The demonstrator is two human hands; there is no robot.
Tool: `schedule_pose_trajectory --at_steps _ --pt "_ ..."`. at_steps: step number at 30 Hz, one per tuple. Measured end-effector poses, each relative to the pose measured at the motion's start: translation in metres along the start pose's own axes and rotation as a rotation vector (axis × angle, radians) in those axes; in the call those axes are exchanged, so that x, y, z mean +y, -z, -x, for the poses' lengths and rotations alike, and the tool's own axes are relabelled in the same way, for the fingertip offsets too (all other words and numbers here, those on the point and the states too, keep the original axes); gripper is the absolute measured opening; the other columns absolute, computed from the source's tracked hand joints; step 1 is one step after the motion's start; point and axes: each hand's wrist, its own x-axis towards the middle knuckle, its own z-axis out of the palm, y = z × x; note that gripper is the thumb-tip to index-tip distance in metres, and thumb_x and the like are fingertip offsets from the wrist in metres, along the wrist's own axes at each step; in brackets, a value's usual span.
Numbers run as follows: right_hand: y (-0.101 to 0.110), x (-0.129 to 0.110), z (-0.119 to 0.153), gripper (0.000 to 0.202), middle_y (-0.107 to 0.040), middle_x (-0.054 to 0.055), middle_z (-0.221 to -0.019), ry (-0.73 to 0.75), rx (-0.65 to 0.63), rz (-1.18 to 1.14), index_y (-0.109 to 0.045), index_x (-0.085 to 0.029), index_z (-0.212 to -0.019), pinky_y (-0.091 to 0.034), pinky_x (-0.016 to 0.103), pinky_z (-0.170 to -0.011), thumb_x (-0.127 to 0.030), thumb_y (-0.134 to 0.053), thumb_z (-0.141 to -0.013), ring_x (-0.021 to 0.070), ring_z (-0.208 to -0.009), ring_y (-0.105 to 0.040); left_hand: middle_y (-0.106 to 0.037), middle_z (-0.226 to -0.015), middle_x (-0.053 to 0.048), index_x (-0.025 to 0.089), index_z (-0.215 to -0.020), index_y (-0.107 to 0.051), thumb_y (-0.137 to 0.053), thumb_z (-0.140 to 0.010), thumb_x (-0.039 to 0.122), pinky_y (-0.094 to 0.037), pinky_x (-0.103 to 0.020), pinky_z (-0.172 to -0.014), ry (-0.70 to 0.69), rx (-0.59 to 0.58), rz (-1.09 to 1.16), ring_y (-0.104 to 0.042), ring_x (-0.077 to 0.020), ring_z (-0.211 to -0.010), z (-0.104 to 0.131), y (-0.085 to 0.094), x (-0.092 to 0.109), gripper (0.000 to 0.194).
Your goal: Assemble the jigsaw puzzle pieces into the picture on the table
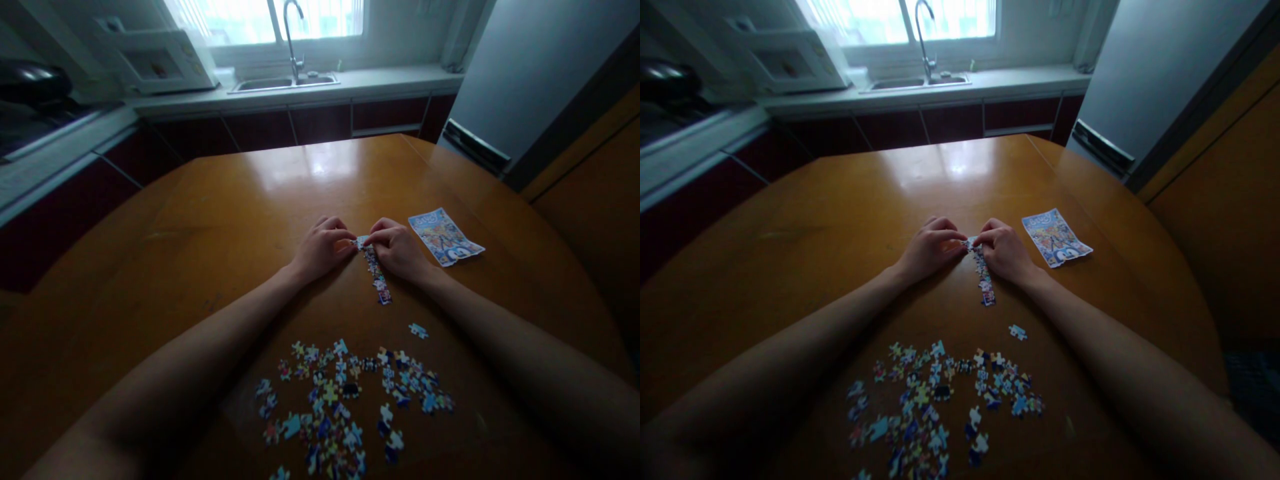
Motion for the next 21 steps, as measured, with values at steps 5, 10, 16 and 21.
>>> schedule_pose_trajectory --at_steps 5,10,16,21 --pt "0.0003 -0.0002 0.0004 0.03 -0.066 0.007 -0.09 0.01 -0.025 0.013 -0.083 -0.027 -0.079 -0.052 0.04 -0.078 -0.009 -0.061 -0.087 0.0217 -0.084 -0.063 -0.069 -0.095 -0.006 0.026 -0.097 -0.08 -0.075 -0.09 0.037 -0.053 -0.038 -0.085 0.001 -0.005 0.008 -0.06 -0.0217 -0.095 0.0003 0.0005 0.0001 0.014" --pt "0.0001 -0.0007 -0.0001 0.03 -0.067 0.007 -0.09 0.021 -0.027 0.033 -0.083 -0.025 -0.08 -0.052 0.038 -0.078 -0.006 -0.062 -0.086 0.0212 -0.084 -0.064 -0.069 -0.095 -0.006 0.026 -0.096 -0.081 -0.075 -0.09 0.038 -0.052 -0.037 -0.085 0.003 -0.008 0.005 -0.06 -0.0215 -0.094 0.0002 -0.0001 -0.0014 0.015" --pt "-0.0001 -0.0016 -0.0001 0.03 -0.068 0.008 -0.091 0.03 -0.013 0.055 -0.084 -0.023 -0.084 -0.053 0.037 -0.079 -0.005 -0.061 -0.086 0.021 -0.085 -0.065 -0.069 -0.095 -0.005 0.026 -0.098 -0.08 -0.076 -0.09 0.037 -0.051 -0.036 -0.087 0.025 -0.028 0.013 -0.06 -0.0208 -0.095 0.0004 0.0004 -0.0014 0.015" --pt "0.0006 -0.0031 -0.0007 0.03 -0.068 0.008 -0.09 -0.002 0.012 0.055 -0.083 -0.024 -0.082 -0.053 0.037 -0.076 -0.006 -0.06 -0.088 0.0208 -0.083 -0.065 -0.069 -0.096 -0.005 0.026 -0.098 -0.081 -0.076 -0.09 0.037 -0.051 -0.036 -0.086 0.032 -0.019 0.022 -0.06 -0.0209 -0.096 0.0006 -0.0001 -0.0023 0.015"
